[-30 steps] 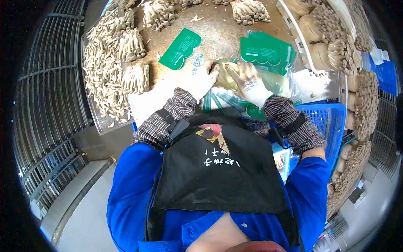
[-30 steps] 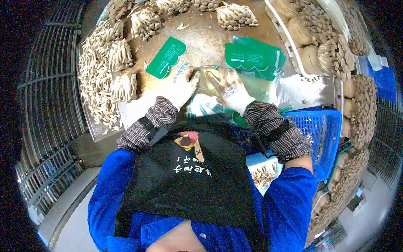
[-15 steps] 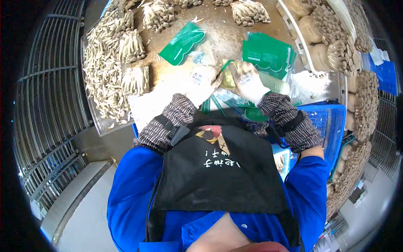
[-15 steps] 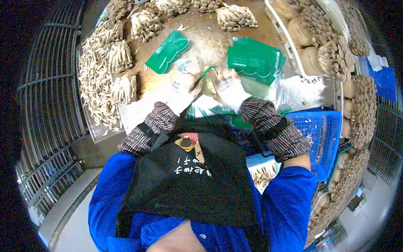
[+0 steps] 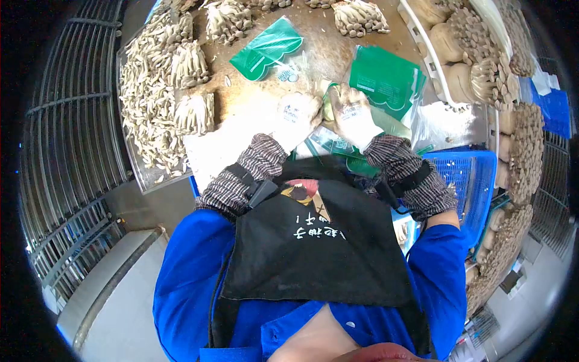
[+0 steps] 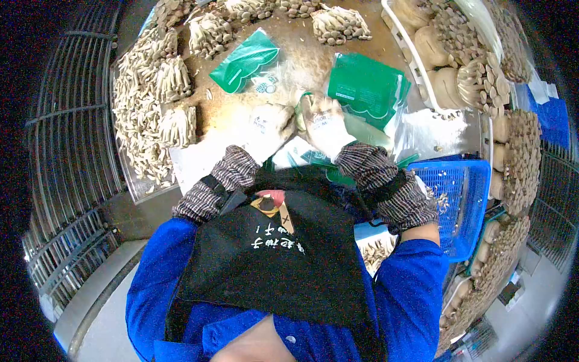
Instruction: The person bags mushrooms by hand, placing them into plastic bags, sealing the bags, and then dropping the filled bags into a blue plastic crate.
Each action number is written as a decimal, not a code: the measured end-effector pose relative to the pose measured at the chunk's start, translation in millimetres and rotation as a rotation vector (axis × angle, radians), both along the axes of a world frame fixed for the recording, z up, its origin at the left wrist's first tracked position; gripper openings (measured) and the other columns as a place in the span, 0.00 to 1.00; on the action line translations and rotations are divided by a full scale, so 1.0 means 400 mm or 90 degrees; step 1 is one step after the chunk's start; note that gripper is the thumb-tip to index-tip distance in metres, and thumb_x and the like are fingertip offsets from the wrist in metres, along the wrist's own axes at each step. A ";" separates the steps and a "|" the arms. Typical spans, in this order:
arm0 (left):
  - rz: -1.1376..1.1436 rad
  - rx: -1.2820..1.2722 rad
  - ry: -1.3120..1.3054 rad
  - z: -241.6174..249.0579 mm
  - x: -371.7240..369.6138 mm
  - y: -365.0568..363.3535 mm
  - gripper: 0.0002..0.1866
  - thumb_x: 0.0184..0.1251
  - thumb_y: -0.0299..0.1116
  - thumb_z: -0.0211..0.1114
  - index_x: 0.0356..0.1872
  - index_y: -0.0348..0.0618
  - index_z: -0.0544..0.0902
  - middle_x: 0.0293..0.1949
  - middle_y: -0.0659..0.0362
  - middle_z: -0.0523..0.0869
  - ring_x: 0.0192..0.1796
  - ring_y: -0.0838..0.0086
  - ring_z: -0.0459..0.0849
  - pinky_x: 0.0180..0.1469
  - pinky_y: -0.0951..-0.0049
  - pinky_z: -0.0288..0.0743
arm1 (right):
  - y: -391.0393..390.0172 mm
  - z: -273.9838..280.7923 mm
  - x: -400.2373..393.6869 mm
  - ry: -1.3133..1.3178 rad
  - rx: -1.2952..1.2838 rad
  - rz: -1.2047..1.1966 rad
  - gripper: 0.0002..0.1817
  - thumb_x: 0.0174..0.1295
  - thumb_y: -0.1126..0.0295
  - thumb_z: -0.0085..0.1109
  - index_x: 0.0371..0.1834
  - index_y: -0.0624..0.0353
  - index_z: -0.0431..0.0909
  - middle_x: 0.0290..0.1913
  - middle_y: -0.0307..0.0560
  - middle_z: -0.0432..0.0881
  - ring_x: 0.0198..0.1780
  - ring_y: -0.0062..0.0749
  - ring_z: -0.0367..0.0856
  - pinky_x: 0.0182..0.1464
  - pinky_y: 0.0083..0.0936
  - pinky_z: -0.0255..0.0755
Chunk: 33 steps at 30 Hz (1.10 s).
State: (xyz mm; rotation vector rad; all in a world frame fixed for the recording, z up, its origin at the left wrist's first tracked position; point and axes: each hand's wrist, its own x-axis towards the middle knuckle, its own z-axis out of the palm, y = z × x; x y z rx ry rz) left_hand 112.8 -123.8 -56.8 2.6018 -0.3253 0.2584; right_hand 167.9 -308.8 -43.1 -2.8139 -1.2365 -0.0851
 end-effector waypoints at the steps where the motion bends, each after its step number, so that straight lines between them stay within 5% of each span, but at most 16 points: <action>1: -0.008 -0.003 -0.037 -0.008 -0.005 0.004 0.10 0.60 0.39 0.66 0.38 0.46 0.84 0.33 0.53 0.84 0.36 0.57 0.83 0.39 0.53 0.74 | 0.002 -0.003 0.001 -0.002 0.001 0.002 0.48 0.54 0.39 0.68 0.67 0.66 0.67 0.53 0.58 0.76 0.54 0.46 0.77 0.55 0.44 0.67; 8: -0.013 0.032 -0.091 -0.008 -0.026 -0.004 0.12 0.54 0.34 0.70 0.38 0.44 0.83 0.34 0.56 0.84 0.35 0.60 0.83 0.37 0.58 0.76 | 0.004 -0.038 -0.014 -0.042 0.053 -0.077 0.57 0.52 0.37 0.69 0.74 0.72 0.59 0.59 0.62 0.74 0.55 0.50 0.77 0.58 0.44 0.68; 11: -0.047 -0.001 -0.053 -0.017 -0.027 -0.013 0.12 0.53 0.35 0.70 0.39 0.45 0.83 0.36 0.56 0.84 0.34 0.59 0.83 0.37 0.59 0.76 | 0.019 0.004 -0.002 0.127 0.040 -0.120 0.59 0.50 0.39 0.71 0.78 0.65 0.56 0.61 0.62 0.72 0.60 0.51 0.75 0.62 0.47 0.67; 13: -0.056 0.005 -0.058 -0.016 -0.027 -0.020 0.12 0.54 0.35 0.69 0.39 0.45 0.83 0.35 0.56 0.84 0.35 0.58 0.83 0.37 0.58 0.76 | 0.025 0.029 0.002 0.186 -0.082 -0.111 0.56 0.50 0.41 0.72 0.79 0.55 0.58 0.63 0.63 0.71 0.61 0.54 0.74 0.63 0.48 0.67; 19: -0.001 -0.124 0.029 -0.016 -0.124 0.049 0.13 0.68 0.40 0.65 0.42 0.40 0.84 0.35 0.51 0.87 0.39 0.61 0.87 0.41 0.62 0.79 | 0.000 0.020 0.024 0.225 0.015 -0.157 0.44 0.55 0.45 0.71 0.75 0.50 0.68 0.64 0.70 0.74 0.61 0.59 0.79 0.61 0.48 0.73; 22: 0.205 -0.273 0.477 -0.041 -0.169 0.083 0.24 0.74 0.51 0.63 0.47 0.35 0.84 0.40 0.51 0.89 0.42 0.68 0.88 0.46 0.67 0.80 | 0.001 0.037 0.028 0.246 0.002 -0.165 0.44 0.55 0.43 0.71 0.73 0.51 0.70 0.62 0.69 0.75 0.60 0.59 0.80 0.62 0.47 0.74; 24: 0.242 -0.355 0.509 -0.035 -0.149 0.074 0.27 0.72 0.52 0.64 0.50 0.33 0.83 0.42 0.50 0.89 0.44 0.67 0.88 0.48 0.68 0.81 | -0.009 0.011 0.033 0.205 0.050 -0.161 0.43 0.53 0.44 0.72 0.71 0.52 0.72 0.54 0.64 0.79 0.56 0.55 0.81 0.57 0.46 0.75; 29: 0.256 -0.456 0.446 -0.115 -0.078 0.028 0.43 0.65 0.49 0.73 0.71 0.28 0.67 0.57 0.41 0.84 0.58 0.58 0.85 0.62 0.64 0.78 | -0.017 0.006 0.053 0.273 0.053 -0.140 0.45 0.54 0.45 0.73 0.74 0.54 0.69 0.55 0.64 0.79 0.57 0.54 0.81 0.59 0.43 0.76; 33: 0.301 -0.489 0.359 -0.109 -0.036 -0.028 0.47 0.64 0.47 0.75 0.75 0.29 0.60 0.63 0.38 0.79 0.65 0.54 0.80 0.69 0.63 0.72 | -0.019 -0.014 0.046 0.243 0.063 -0.155 0.44 0.54 0.48 0.73 0.73 0.52 0.69 0.55 0.61 0.80 0.55 0.55 0.82 0.57 0.44 0.77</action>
